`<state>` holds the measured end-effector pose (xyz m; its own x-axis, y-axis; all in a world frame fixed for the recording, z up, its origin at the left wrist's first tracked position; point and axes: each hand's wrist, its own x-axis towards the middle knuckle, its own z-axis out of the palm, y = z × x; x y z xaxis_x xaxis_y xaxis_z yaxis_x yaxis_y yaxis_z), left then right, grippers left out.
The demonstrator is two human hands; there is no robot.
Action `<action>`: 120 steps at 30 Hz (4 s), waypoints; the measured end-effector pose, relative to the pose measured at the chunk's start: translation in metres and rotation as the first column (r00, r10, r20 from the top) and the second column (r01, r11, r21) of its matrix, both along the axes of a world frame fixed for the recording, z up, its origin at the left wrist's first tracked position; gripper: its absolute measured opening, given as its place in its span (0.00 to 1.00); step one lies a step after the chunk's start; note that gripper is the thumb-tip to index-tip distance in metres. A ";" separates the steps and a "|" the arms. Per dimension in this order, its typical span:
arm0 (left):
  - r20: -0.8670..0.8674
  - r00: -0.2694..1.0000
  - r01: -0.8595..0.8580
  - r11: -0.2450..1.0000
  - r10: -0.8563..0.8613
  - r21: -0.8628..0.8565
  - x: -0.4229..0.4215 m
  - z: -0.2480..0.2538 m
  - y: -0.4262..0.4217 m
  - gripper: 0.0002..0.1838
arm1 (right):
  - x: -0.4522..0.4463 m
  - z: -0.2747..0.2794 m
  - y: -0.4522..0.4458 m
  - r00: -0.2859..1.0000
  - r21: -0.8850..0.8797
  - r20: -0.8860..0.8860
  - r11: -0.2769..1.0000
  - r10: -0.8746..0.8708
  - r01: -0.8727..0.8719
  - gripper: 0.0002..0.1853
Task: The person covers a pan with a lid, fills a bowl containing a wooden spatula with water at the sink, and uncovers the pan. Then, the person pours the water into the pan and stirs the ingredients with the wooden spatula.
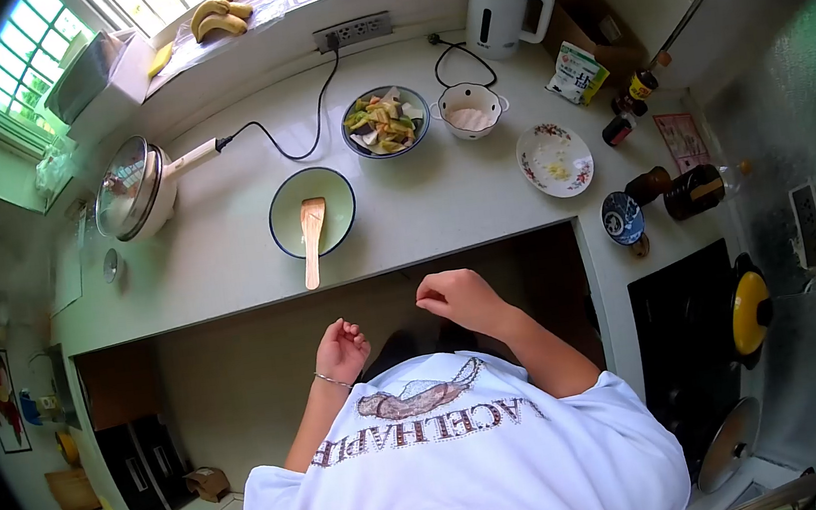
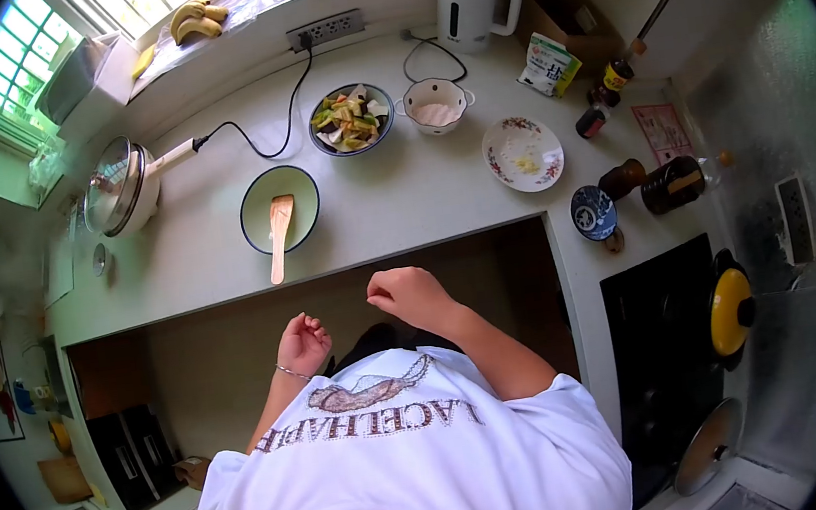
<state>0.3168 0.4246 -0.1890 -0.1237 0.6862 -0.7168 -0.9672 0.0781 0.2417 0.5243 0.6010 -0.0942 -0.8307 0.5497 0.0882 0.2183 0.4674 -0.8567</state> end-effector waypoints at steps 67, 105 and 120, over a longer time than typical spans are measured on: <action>-0.098 0.995 -0.009 0.998 0.015 0.066 -0.136 -0.064 0.077 0.27 | 0.043 0.266 -0.069 -0.037 0.435 -0.896 0.892 0.443 0.125 0.15; -0.156 0.863 -0.425 0.858 0.480 0.289 -0.037 0.066 -0.089 0.24 | -0.121 0.066 -0.050 0.946 -0.417 -0.315 0.883 0.082 -0.216 0.08; -0.122 0.547 -0.746 0.548 0.828 0.377 -0.190 0.042 -0.387 0.20 | -0.362 0.024 -0.356 0.681 -0.375 0.128 0.671 0.721 -0.640 0.19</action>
